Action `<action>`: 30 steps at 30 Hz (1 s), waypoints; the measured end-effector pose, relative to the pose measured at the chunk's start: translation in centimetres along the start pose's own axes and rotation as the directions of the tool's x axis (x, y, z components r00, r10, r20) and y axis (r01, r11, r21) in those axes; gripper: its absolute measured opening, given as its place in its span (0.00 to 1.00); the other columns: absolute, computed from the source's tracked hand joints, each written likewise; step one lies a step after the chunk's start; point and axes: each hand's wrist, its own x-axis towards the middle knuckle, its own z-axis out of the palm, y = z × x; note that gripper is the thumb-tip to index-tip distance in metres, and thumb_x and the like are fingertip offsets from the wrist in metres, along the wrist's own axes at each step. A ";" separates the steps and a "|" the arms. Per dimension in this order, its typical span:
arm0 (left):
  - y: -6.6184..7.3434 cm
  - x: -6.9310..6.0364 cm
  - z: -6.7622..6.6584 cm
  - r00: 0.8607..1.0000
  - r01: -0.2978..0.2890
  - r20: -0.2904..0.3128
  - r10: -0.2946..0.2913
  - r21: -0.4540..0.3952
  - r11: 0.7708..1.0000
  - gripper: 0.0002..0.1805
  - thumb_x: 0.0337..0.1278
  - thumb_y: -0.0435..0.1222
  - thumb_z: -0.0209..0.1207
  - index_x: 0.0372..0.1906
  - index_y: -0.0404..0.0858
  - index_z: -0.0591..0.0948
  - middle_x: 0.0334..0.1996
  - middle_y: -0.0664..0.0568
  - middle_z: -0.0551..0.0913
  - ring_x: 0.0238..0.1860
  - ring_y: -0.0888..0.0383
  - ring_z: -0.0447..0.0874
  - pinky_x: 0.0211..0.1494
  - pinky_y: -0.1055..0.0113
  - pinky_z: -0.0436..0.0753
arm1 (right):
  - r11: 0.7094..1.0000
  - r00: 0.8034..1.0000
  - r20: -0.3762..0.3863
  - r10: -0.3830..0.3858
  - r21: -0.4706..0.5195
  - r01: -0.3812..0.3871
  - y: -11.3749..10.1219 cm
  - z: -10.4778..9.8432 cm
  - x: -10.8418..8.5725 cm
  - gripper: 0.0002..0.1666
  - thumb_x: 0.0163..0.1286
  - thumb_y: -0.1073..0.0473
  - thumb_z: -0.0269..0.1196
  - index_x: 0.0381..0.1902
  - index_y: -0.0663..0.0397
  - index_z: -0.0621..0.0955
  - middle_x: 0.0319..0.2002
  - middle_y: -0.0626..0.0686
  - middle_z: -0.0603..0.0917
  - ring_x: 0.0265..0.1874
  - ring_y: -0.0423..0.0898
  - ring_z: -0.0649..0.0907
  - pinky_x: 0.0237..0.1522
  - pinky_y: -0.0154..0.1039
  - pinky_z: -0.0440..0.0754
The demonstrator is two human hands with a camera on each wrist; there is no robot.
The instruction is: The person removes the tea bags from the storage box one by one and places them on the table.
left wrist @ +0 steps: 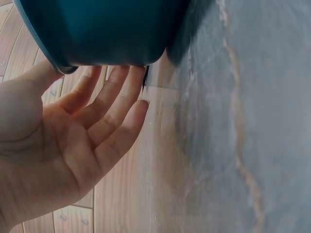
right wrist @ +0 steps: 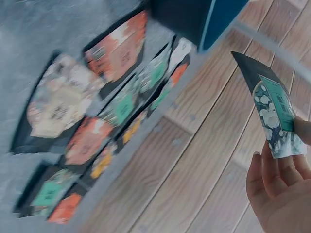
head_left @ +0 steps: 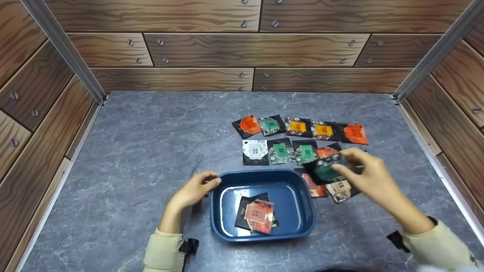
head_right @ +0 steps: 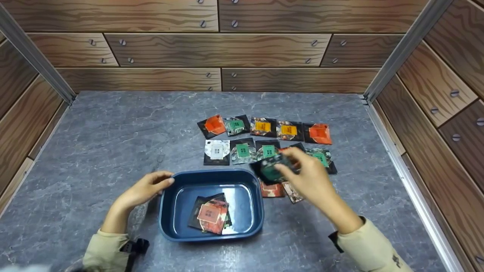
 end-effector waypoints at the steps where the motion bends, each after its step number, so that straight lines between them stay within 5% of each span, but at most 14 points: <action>1: 0.0 0.0 0.0 1.000 0.001 0.001 -0.001 0.001 1.000 0.19 0.71 0.37 0.55 0.57 0.26 0.77 0.40 0.43 0.83 0.28 0.60 0.74 0.35 0.60 0.81 | 0.999 0.999 -0.010 0.039 0.019 -0.039 0.5 -0.3 -0.1 0.17 0.59 0.69 0.71 0.46 0.66 0.80 0.36 0.59 0.86 0.29 0.34 0.80 0.29 0.25 0.81; 7: 0.2 0.0 -0.1 1.000 0.005 0.004 -0.005 0.003 1.000 0.19 0.71 0.37 0.55 0.58 0.26 0.76 0.40 0.43 0.83 0.28 0.59 0.74 0.36 0.57 0.82 | 0.976 0.979 -0.045 0.201 0.094 -0.196 3.7 -1.5 -0.9 0.19 0.65 0.69 0.67 0.52 0.72 0.76 0.44 0.70 0.83 0.33 0.29 0.81 0.36 0.23 0.81; 20: 0.1 0.0 -0.1 1.000 0.001 0.006 -0.001 0.016 1.000 0.19 0.71 0.37 0.55 0.57 0.27 0.77 0.39 0.44 0.83 0.28 0.60 0.74 0.34 0.62 0.81 | 0.929 0.929 -0.006 0.369 -0.036 -0.369 10.9 -3.8 -2.4 0.27 0.69 0.63 0.65 0.59 0.75 0.72 0.47 0.76 0.80 0.33 0.25 0.75 0.34 0.20 0.77; 26: 0.2 -0.1 -0.1 1.000 0.006 0.005 -0.006 -0.003 1.000 0.20 0.72 0.37 0.55 0.58 0.26 0.76 0.42 0.42 0.83 0.29 0.60 0.74 0.35 0.63 0.80 | 0.883 0.878 0.098 0.469 -0.072 -0.464 13.4 -3.9 -3.0 0.34 0.69 0.59 0.65 0.63 0.76 0.67 0.53 0.83 0.73 0.46 0.65 0.80 0.42 0.42 0.84; 30: 0.3 -0.2 -0.1 1.000 0.016 0.002 -0.016 -0.014 1.000 0.20 0.71 0.37 0.55 0.58 0.26 0.76 0.42 0.41 0.83 0.30 0.60 0.74 0.37 0.60 0.81 | 0.870 0.860 0.133 0.492 -0.098 -0.483 14.6 -3.6 -3.2 0.36 0.68 0.60 0.66 0.63 0.79 0.65 0.54 0.85 0.70 0.49 0.73 0.77 0.43 0.52 0.83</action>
